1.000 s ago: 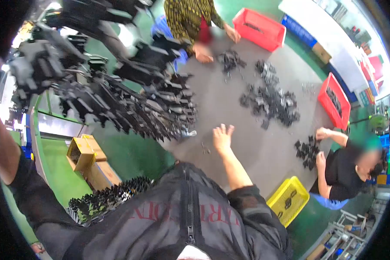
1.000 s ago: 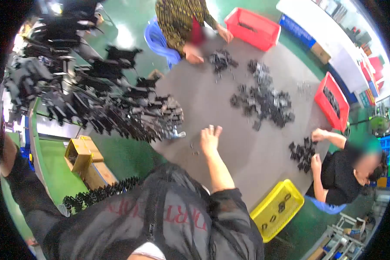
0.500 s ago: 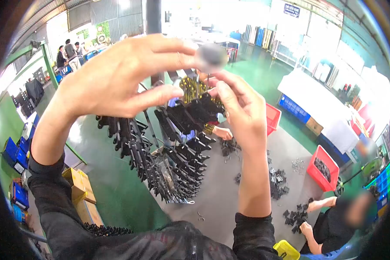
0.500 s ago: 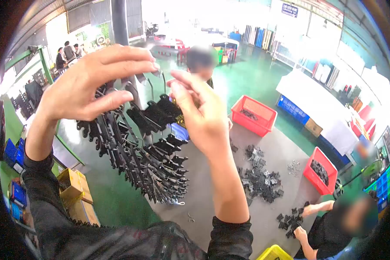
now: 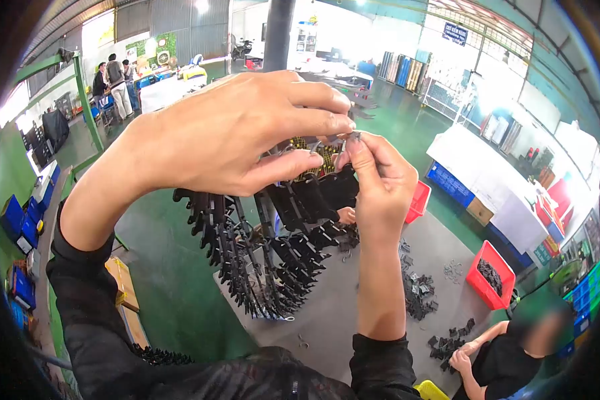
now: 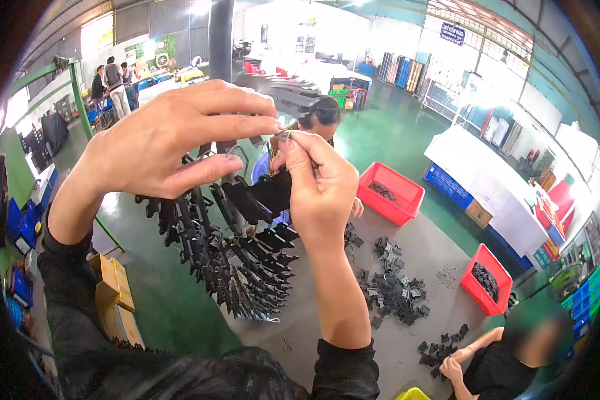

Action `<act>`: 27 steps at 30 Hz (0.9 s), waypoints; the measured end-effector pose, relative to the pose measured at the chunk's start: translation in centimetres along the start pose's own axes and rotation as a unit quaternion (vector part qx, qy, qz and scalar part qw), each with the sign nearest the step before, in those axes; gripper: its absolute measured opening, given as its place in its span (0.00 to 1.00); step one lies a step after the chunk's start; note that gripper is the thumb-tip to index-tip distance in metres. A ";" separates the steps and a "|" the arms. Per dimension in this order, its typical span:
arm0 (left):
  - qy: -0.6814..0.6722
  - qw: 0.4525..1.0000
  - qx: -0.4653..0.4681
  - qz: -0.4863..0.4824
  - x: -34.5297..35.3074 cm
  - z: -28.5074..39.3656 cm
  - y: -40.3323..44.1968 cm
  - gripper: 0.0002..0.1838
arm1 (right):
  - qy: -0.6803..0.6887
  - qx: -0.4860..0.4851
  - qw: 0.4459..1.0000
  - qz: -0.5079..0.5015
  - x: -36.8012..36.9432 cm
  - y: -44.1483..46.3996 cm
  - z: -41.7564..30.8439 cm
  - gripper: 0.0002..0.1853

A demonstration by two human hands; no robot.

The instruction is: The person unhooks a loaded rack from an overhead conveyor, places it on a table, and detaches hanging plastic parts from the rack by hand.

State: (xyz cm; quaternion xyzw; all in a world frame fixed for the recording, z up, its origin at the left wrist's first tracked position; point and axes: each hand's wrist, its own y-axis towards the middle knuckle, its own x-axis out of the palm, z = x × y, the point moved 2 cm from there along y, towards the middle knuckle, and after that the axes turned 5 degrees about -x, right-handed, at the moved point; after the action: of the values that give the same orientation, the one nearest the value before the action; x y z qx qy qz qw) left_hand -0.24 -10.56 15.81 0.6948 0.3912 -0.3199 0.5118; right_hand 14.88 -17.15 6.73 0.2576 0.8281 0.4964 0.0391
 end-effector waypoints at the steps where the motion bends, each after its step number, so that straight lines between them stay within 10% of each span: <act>1: 0.004 1.000 0.006 0.009 0.2 0.1 0.0 0.22 | 0.001 -0.004 1.000 0.005 -0.1 -0.1 0.1 0.07; 16: 0.023 1.000 0.003 0.012 0.7 -0.6 0.6 0.25 | -0.095 0.035 0.993 0.060 -3.3 -0.4 0.3 0.08; 20: 0.011 1.000 -0.017 0.010 0.9 -0.7 0.7 0.26 | -0.188 0.101 0.963 -0.167 -4.3 0.6 -0.7 0.07; 27: -0.091 0.995 -0.044 0.009 0.6 -0.2 1.3 0.21 | -0.058 0.031 0.996 -0.059 -1.6 0.4 -0.9 0.09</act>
State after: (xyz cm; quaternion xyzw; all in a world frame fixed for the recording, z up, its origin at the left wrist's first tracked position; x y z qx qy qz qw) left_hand 1.24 -10.47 15.99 0.6432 0.3506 -0.3595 0.5781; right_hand 16.11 -18.44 7.16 0.2376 0.8530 0.4517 0.1087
